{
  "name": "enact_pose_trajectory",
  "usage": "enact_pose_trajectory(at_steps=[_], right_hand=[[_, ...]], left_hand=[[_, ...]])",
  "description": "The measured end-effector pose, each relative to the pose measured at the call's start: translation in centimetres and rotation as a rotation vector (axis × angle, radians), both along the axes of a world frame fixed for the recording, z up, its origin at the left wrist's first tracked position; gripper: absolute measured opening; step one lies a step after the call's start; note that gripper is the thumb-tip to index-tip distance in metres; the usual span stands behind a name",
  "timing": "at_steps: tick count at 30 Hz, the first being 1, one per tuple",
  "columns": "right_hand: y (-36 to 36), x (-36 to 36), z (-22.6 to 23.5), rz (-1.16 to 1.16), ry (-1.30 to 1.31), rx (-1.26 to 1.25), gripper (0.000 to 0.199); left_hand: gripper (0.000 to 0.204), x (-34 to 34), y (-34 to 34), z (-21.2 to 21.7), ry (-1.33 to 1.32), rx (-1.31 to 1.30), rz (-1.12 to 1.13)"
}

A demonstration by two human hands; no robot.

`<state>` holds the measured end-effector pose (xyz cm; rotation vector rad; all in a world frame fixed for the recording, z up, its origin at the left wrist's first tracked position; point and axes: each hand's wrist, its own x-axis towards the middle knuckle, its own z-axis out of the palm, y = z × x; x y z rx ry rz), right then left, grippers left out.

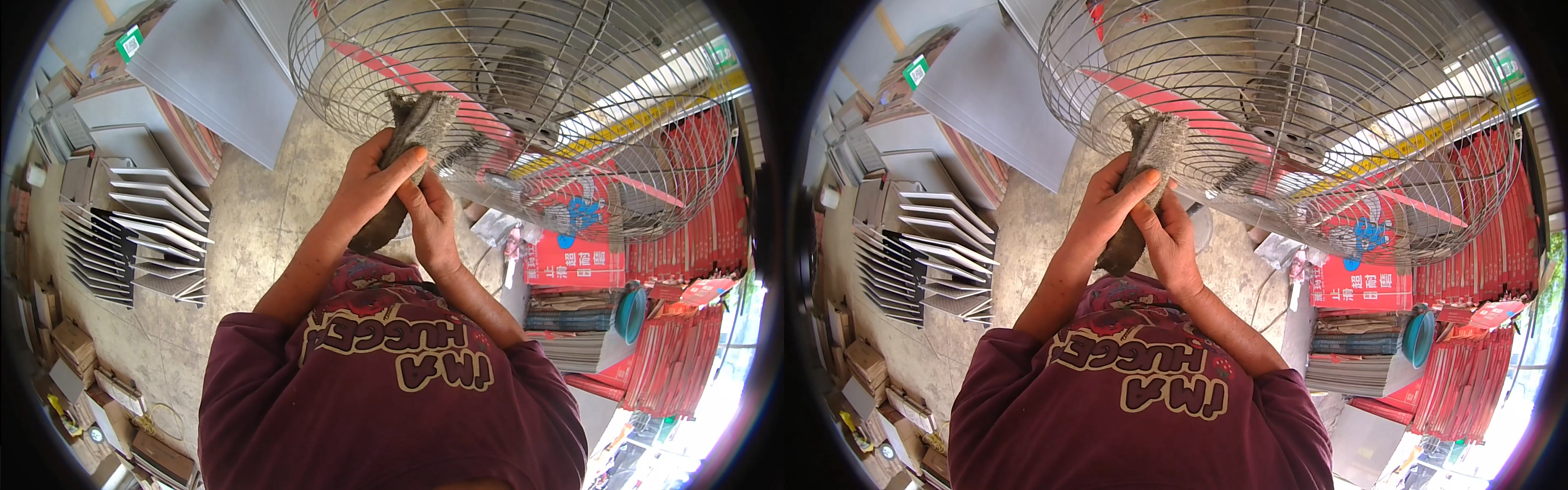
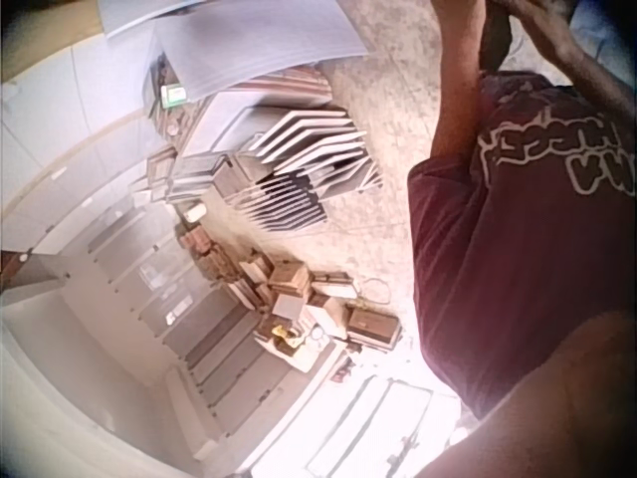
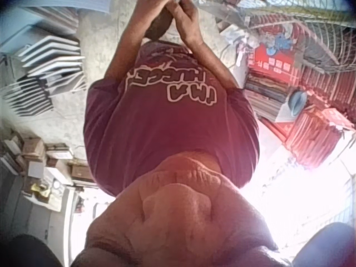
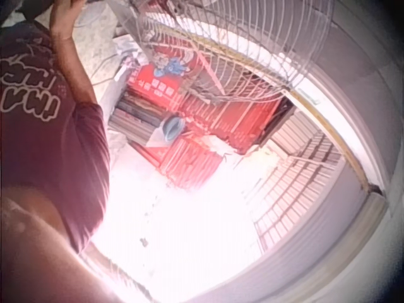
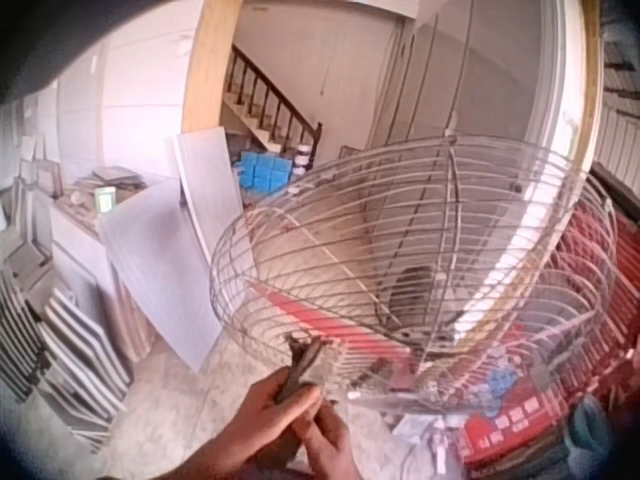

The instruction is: The person cleans the metal cage of an industrial fan with a cloth.

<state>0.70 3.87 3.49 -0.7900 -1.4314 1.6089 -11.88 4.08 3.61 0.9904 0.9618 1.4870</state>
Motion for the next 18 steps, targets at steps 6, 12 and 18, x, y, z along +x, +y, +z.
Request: enact_pose_trajectory(at_steps=[6, 12, 18], right_hand=[[-0.01, -0.36, -0.02, -0.025, 0.038, -0.014, 0.044], [0.05, -0.06, -0.43, 0.011, 0.063, -0.212, 0.042], [-0.11, 0.07, -0.35, 0.022, 0.042, -0.248, 0.041]], left_hand=[[0.029, 0.32, -0.21, -0.45, -0.04, 0.008, 0.067], [0.033, 0.08, -0.66, -0.38, -0.113, -0.077, 0.005], [0.032, -0.03, -0.93, -0.59, -0.145, -0.144, -0.041]])
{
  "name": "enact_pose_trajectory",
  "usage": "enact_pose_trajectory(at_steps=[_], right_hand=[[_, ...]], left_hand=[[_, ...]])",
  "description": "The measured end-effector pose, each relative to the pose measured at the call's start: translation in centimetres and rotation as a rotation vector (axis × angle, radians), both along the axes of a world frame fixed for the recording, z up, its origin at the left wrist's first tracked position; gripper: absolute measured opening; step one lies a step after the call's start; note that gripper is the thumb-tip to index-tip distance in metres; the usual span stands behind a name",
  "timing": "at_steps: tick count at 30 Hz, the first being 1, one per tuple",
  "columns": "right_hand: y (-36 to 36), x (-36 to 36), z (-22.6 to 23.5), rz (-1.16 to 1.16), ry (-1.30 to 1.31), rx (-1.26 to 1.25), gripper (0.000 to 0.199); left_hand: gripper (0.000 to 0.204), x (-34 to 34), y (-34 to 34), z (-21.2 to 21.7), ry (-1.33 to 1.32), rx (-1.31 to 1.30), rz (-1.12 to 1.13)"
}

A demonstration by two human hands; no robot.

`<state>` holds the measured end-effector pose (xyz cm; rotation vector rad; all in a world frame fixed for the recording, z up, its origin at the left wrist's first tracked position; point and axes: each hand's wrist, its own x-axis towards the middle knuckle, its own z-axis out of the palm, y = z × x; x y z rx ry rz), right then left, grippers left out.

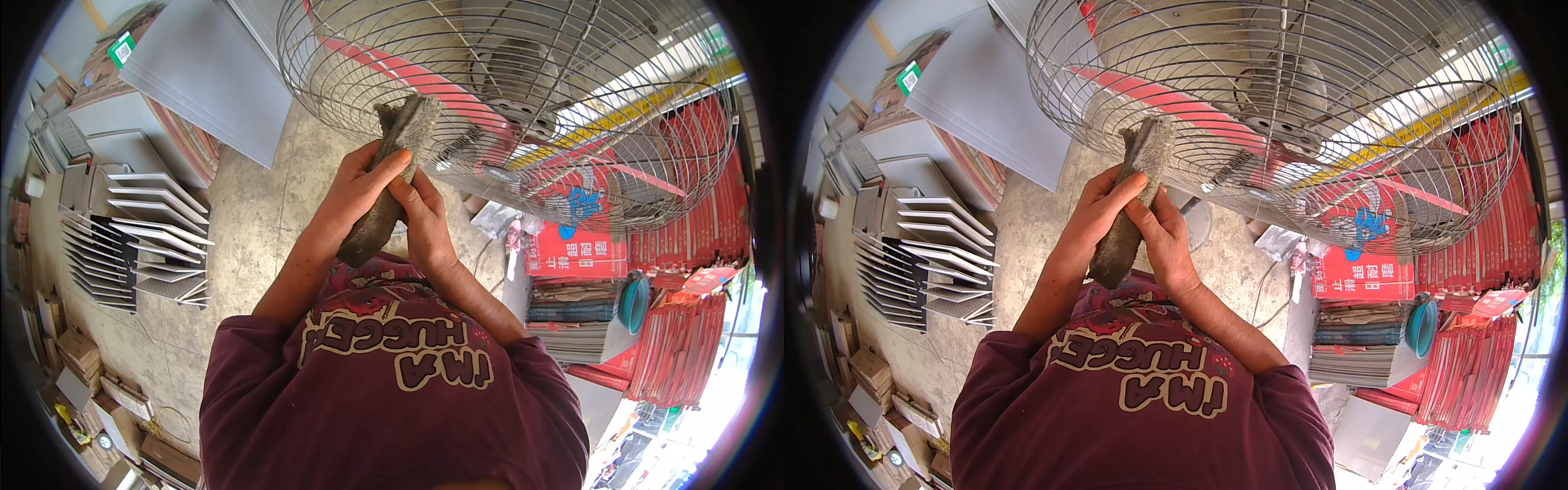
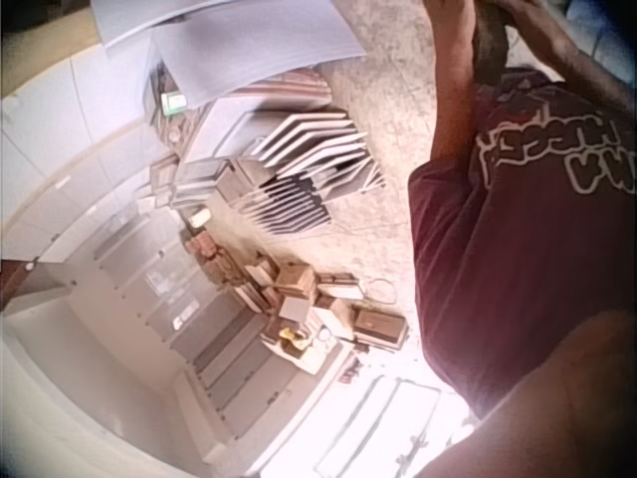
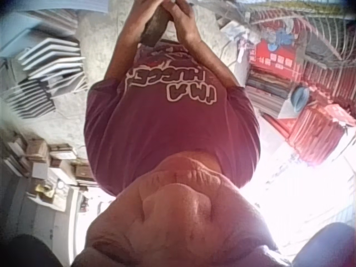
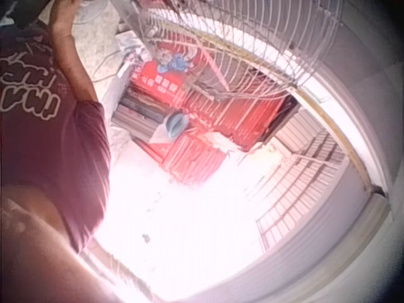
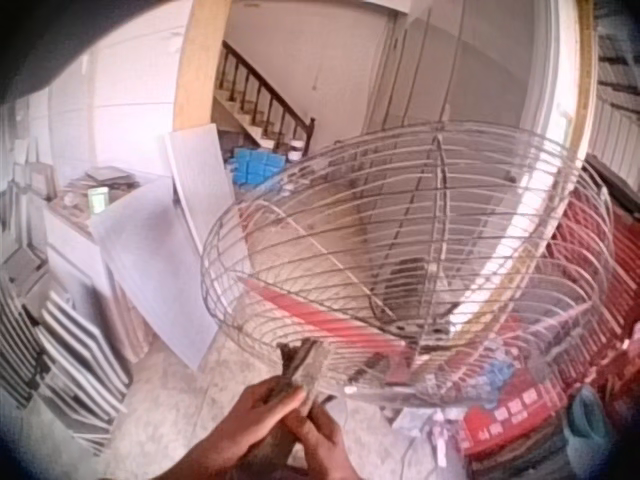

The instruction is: The person cleans the metal cage of an industrial fan with a cloth.

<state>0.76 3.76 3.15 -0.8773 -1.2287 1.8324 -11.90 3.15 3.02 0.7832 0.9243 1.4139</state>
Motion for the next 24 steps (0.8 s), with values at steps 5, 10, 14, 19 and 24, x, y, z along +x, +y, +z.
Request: enact_pose_trajectory(at_steps=[5, 10, 14, 19, 24], right_hand=[[-0.9, 0.2, 1.6, -0.156, 0.038, 0.413, 0.036], [-0.7, 0.9, 2.2, -0.212, 0.028, 0.532, 0.028], [-0.5, 0.5, 0.7, -0.189, 0.018, 0.28, 0.031], [-0.3, 0.6, 0.3, -0.141, -0.021, 0.169, 0.037], [-0.3, 0.6, -0.5, -0.137, -0.015, 0.102, 0.039]], left_hand=[[0.027, 0.7, 0.2, 3.2, 0.25, 0.295, -0.013], [0.025, 1.5, 0.4, 4.3, 0.268, 0.382, -0.011], [0.025, 1.5, 1.0, 1.6, 0.195, 0.233, 0.005], [0.027, 1.1, 1.2, 0.2, 0.207, 0.137, -0.031], [0.029, 0.9, 1.2, -0.5, 0.197, 0.092, -0.059]])
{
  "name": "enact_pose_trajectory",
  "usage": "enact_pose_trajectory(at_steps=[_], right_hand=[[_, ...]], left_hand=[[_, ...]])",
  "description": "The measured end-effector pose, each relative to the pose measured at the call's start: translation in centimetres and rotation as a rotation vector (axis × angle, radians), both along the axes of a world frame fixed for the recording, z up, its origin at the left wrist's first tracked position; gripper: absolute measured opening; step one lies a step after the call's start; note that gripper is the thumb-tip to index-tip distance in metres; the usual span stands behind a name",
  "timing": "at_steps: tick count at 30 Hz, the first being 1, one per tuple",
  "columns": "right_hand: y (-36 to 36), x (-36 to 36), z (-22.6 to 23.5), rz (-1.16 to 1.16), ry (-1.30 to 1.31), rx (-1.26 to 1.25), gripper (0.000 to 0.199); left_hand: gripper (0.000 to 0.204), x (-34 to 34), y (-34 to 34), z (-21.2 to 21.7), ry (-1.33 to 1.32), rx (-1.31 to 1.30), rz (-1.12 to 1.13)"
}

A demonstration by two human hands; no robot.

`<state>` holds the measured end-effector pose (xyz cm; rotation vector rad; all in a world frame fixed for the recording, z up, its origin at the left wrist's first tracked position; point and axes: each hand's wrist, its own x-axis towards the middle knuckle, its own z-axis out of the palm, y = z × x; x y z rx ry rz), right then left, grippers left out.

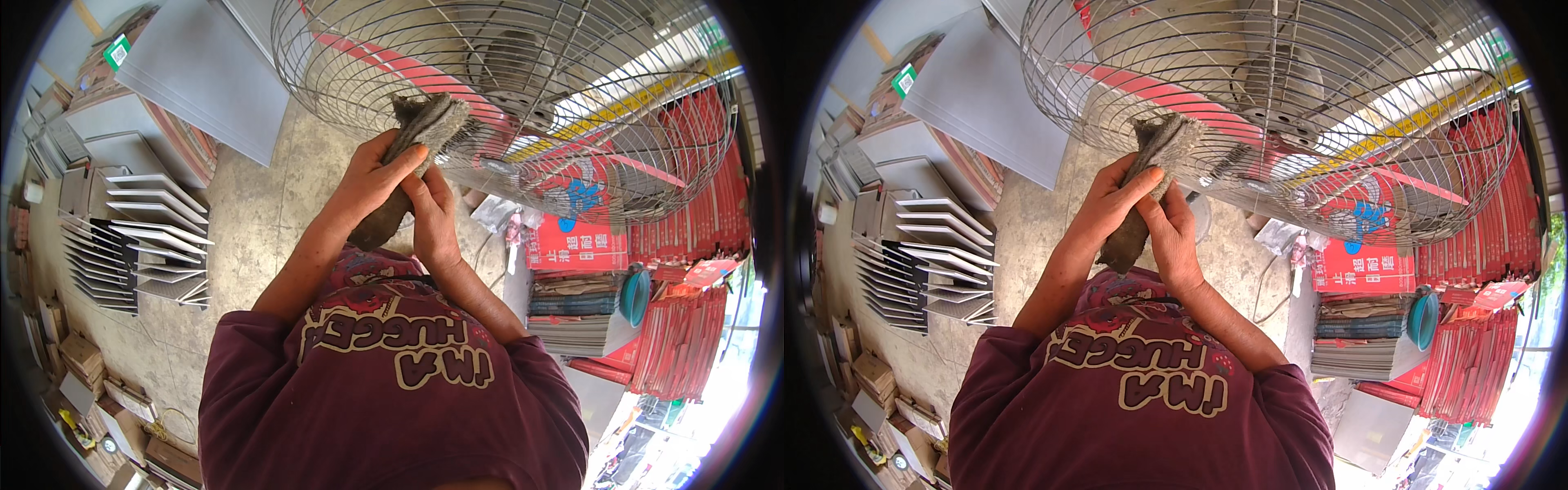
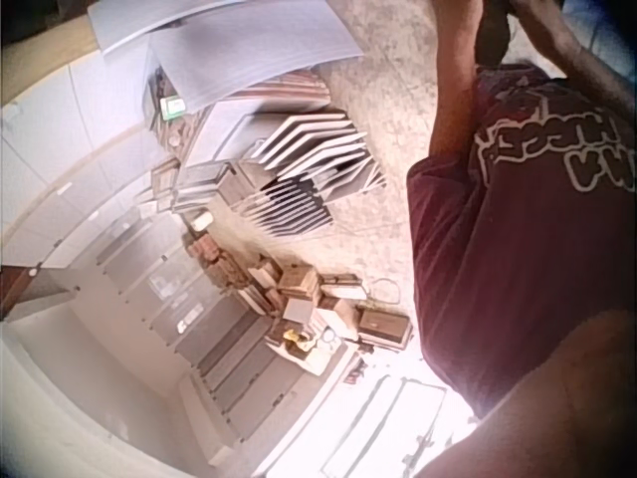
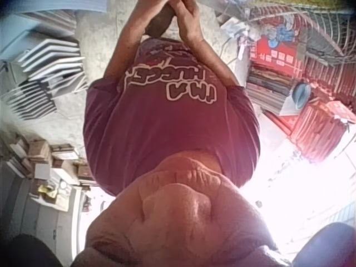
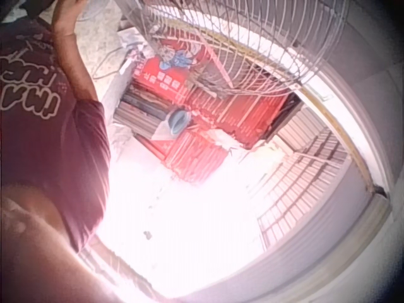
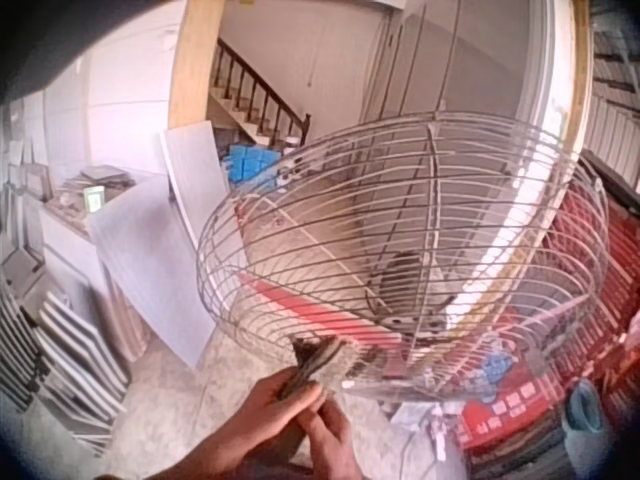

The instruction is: The person cleans the metal cage of an industrial fan with a cloth.

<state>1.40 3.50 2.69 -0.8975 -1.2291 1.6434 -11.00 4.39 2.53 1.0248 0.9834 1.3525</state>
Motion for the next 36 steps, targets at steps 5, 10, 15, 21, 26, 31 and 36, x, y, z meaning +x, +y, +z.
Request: enact_pose_trajectory(at_steps=[5, 10, 15, 21, 26, 31, 36], right_hand=[[-0.2, -0.1, 0.1, 0.021, -0.007, -0.055, 0.039], [-0.1, 0.2, -0.7, 0.029, -0.03, -0.143, 0.038], [-0.3, 0.3, -0.6, 0.041, -0.016, -0.158, 0.036], [-0.3, 0.9, -0.1, -0.017, -0.028, -0.003, 0.034], [-1.2, 1.2, 2.7, -0.137, 0.023, 0.339, 0.028], [-0.6, 1.7, 2.5, -0.093, -0.112, 0.209, 0.029], [-0.4, 1.8, 0.5, -0.056, -0.054, 0.032, 0.034]], left_hand=[[0.029, 0.2, -0.1, -0.7, -0.024, 0.009, 0.054], [0.031, -0.3, -0.2, -1.6, 0.006, -0.059, -0.006], [0.03, 0.0, -0.4, -2.1, 0.007, -0.084, -0.019], [0.028, 0.6, -0.2, -0.1, 0.037, 0.003, -0.051], [0.026, 2.2, -0.7, 3.6, 0.013, 0.273, -0.02], [0.026, 2.4, -0.1, 2.3, -0.015, 0.165, 0.016], [0.027, 2.4, -0.2, -0.2, -0.041, 0.022, 0.028]])
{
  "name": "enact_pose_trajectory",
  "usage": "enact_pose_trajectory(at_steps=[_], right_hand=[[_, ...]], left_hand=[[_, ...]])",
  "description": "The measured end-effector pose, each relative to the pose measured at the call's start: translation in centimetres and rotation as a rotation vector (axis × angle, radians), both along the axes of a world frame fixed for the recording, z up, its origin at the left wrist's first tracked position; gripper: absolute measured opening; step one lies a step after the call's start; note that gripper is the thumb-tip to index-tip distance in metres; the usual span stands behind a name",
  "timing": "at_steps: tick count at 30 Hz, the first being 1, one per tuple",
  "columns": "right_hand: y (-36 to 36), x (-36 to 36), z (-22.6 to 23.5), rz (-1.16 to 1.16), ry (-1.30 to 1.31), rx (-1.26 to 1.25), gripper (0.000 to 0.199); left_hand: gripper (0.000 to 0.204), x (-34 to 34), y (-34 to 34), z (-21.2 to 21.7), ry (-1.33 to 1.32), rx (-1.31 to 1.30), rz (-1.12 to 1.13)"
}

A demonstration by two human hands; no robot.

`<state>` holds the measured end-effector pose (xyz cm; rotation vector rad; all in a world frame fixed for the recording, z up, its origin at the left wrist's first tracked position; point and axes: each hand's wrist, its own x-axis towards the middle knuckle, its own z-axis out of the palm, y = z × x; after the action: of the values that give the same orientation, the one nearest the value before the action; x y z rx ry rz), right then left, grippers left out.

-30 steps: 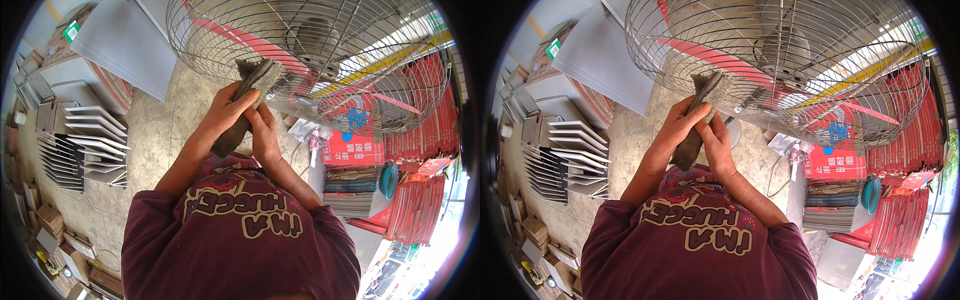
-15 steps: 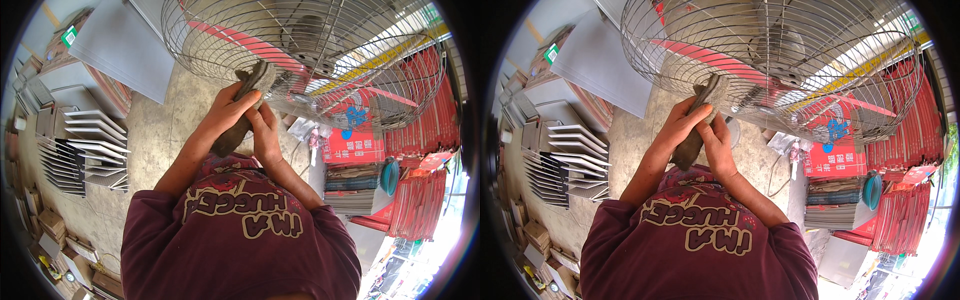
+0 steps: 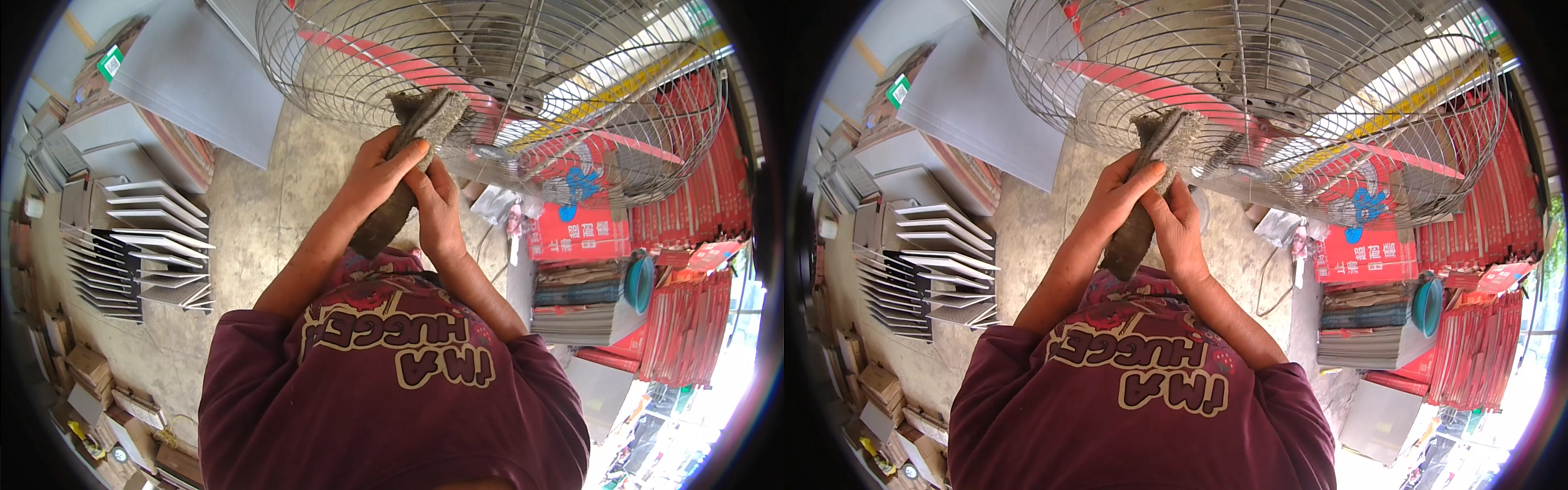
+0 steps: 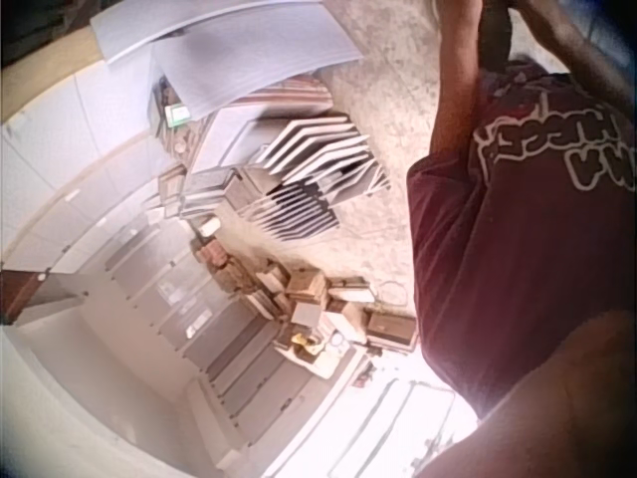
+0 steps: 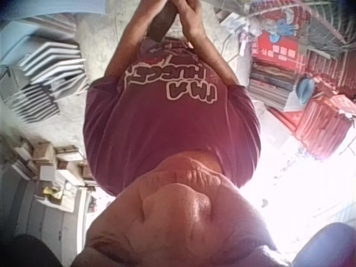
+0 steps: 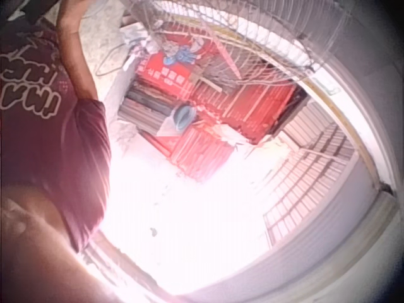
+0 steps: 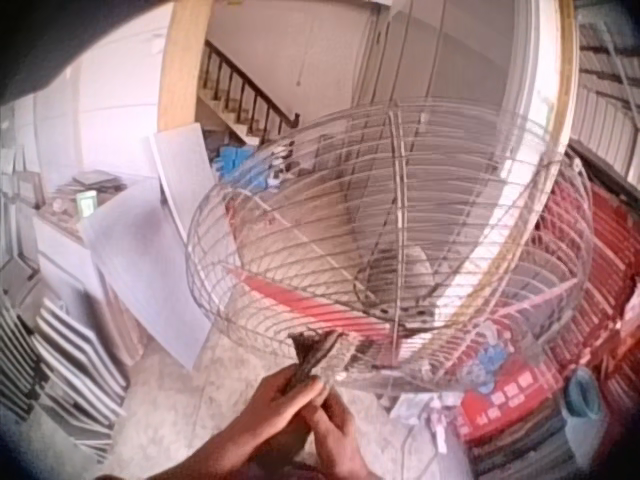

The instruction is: The person cleans the metal cage of an industrial fan with a cloth.

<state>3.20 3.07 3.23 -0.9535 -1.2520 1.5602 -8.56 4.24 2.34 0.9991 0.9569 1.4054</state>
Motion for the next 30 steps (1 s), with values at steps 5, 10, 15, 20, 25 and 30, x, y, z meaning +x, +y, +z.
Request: enact_pose_trajectory(at_steps=[5, 10, 15, 20, 25, 30], right_hand=[[-0.1, -0.1, -0.6, 0.04, 0.005, -0.023, 0.035], [-0.3, -0.2, -1.1, 0.046, 0.03, -0.11, 0.035], [-0.6, -0.1, -1.4, 0.044, 0.018, -0.178, 0.037], [-0.8, 0.1, -1.4, 0.027, 0.033, -0.129, 0.038], [-1.3, 0.6, 0.7, -0.034, 0.056, 0.145, 0.031], [-1.3, 1.2, 1.8, -0.066, 0.041, 0.301, 0.026]], left_hand=[[0.028, -0.7, -0.1, -1.1, 0.031, -0.035, -0.039], [0.028, -0.9, -0.3, -2.0, 0.037, -0.049, -0.03], [0.028, -0.9, -0.6, -2.0, 0.047, -0.097, -0.046], [0.028, -0.7, -0.5, -1.9, 0.08, -0.05, -0.055], [0.03, 0.2, -1.0, 2.0, 0.16, 0.109, -0.066], [0.031, 1.0, -1.3, 3.7, 0.145, 0.242, -0.053]])
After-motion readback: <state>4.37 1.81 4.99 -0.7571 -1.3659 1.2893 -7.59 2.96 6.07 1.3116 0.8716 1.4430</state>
